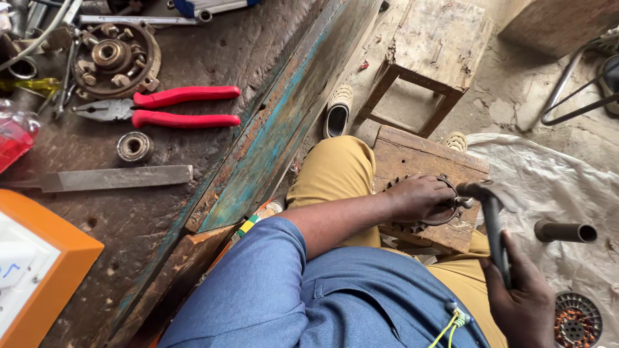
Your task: The person uses a hammer and a metal punch to repeatedly strike a cylindrical metal part resting on a wooden block. They rotate the part and adjust the punch position between strikes to work on different areas of the component.
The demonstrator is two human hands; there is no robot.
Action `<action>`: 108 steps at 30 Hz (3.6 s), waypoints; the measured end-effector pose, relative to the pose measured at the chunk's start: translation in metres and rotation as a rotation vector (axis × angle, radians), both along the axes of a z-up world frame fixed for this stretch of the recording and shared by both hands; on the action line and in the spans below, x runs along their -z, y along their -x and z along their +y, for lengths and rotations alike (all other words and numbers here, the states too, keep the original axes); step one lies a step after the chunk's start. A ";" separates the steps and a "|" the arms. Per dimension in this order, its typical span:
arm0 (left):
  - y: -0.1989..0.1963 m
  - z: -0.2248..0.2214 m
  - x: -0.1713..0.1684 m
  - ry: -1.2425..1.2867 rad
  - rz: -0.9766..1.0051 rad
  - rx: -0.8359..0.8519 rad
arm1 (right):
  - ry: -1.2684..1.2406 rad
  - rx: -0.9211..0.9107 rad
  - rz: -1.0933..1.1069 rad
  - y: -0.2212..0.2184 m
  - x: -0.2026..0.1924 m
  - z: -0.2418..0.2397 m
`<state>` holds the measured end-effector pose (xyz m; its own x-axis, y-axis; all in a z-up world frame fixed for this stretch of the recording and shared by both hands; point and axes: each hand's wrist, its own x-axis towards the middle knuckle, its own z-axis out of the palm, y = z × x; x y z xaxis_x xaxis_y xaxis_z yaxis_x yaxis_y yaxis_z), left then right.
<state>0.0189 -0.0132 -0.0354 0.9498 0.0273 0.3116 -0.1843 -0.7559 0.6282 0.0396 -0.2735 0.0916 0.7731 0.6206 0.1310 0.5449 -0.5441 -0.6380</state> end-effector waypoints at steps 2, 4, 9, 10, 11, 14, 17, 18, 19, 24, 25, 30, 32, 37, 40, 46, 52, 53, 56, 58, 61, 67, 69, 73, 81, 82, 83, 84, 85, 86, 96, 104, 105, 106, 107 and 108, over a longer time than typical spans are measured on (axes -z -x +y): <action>-0.001 -0.001 -0.004 -0.082 -0.001 0.004 | 0.140 0.098 0.129 -0.002 0.005 -0.006; 0.000 -0.002 -0.007 -0.129 0.028 0.016 | 0.023 0.076 0.139 0.003 0.015 -0.015; 0.003 0.002 -0.011 -0.069 0.111 0.034 | -0.133 0.175 0.246 0.012 0.038 -0.039; 0.003 0.003 -0.011 -0.072 0.101 0.034 | -0.198 0.186 0.271 0.012 0.041 -0.042; 0.004 0.003 -0.011 -0.075 0.093 0.035 | -0.263 0.196 0.297 0.012 0.045 -0.042; 0.005 0.001 -0.005 -0.048 0.031 0.028 | -0.135 0.195 0.223 0.008 0.053 -0.045; 0.004 0.003 0.002 -0.043 -0.071 0.005 | -0.190 0.204 0.301 0.007 0.062 -0.046; 0.003 0.003 0.003 -0.046 -0.106 -0.003 | -0.217 0.213 0.307 0.006 0.066 -0.047; 0.003 0.002 0.004 -0.046 -0.086 0.000 | -0.244 0.222 0.316 0.007 0.070 -0.048; 0.003 0.000 0.005 -0.084 0.061 -0.002 | -0.316 0.186 0.375 -0.005 0.094 -0.057; 0.003 -0.001 0.006 -0.068 0.055 -0.004 | -0.325 0.180 0.379 -0.007 0.099 -0.059; 0.004 -0.001 0.015 -0.004 0.072 0.009 | -0.310 0.228 0.381 -0.006 0.120 -0.068; 0.006 -0.003 0.017 -0.095 0.041 -0.011 | -0.276 0.256 0.398 -0.005 0.121 -0.069; 0.009 -0.004 0.010 -0.220 0.063 -0.001 | -0.297 0.285 0.418 0.009 0.105 -0.065; 0.014 -0.004 0.006 -0.218 0.008 0.009 | -0.276 0.262 0.454 0.019 0.087 -0.062; 0.021 0.000 0.002 -0.150 -0.036 0.001 | -0.213 0.257 0.499 0.032 0.047 -0.044; 0.024 0.005 -0.002 -0.023 -0.008 -0.011 | -0.218 0.247 0.543 0.032 0.028 -0.027; 0.024 0.006 -0.003 -0.030 -0.010 -0.017 | -0.201 0.238 0.534 0.030 0.027 -0.025; 0.025 0.007 -0.008 -0.025 -0.036 -0.027 | -0.153 0.223 0.452 0.028 0.025 -0.021; 0.026 0.007 -0.013 -0.028 -0.055 -0.031 | -0.153 0.225 0.466 0.027 0.025 -0.020; 0.025 0.008 -0.020 -0.008 -0.099 -0.014 | -0.152 0.227 0.489 0.025 0.023 -0.021; 0.024 0.004 -0.028 0.009 -0.107 0.024 | -0.150 0.211 0.516 0.023 0.020 -0.023; 0.025 0.005 -0.029 -0.001 -0.111 0.030 | -0.152 0.208 0.514 0.023 0.019 -0.024; 0.025 0.008 -0.034 0.039 -0.112 0.032 | -0.152 0.190 0.510 0.020 0.021 -0.023; 0.029 0.010 -0.046 0.198 -0.159 0.109 | -0.087 0.153 0.455 0.014 0.021 -0.028; 0.029 0.010 -0.047 0.194 -0.177 0.115 | -0.077 0.145 0.443 0.013 0.021 -0.028; 0.029 0.010 -0.047 0.189 -0.195 0.121 | -0.068 0.136 0.431 0.012 0.020 -0.027; 0.029 0.010 -0.047 0.184 -0.214 0.126 | -0.058 0.140 0.419 0.013 0.020 -0.027; 0.029 0.010 -0.047 0.183 -0.178 0.125 | -0.049 0.144 0.407 0.013 0.020 -0.025; 0.029 0.010 -0.047 0.181 -0.143 0.124 | -0.040 0.149 0.394 0.014 0.021 -0.024; 0.031 0.009 -0.046 0.200 -0.055 0.114 | 0.015 0.161 0.397 0.018 0.021 -0.024; 0.031 0.008 -0.035 0.147 -0.097 0.115 | 0.094 0.086 0.320 0.018 0.027 -0.020; 0.030 0.009 -0.032 0.142 -0.083 0.119 | 0.106 0.101 0.334 0.019 0.027 -0.020; 0.030 0.009 -0.028 0.126 -0.088 0.119 | 0.118 0.117 0.349 0.020 0.027 -0.020; 0.029 0.009 -0.024 0.111 -0.093 0.122 | 0.130 0.135 0.363 0.019 0.027 -0.021; 0.027 0.009 -0.020 0.096 -0.098 0.124 | 0.117 0.127 0.352 0.020 0.027 -0.021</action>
<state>-0.0085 -0.0046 -0.0149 0.9130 -0.0542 0.4043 -0.3362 -0.6613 0.6705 0.0198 -0.2948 0.0645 0.8297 0.5121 -0.2224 0.2272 -0.6735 -0.7034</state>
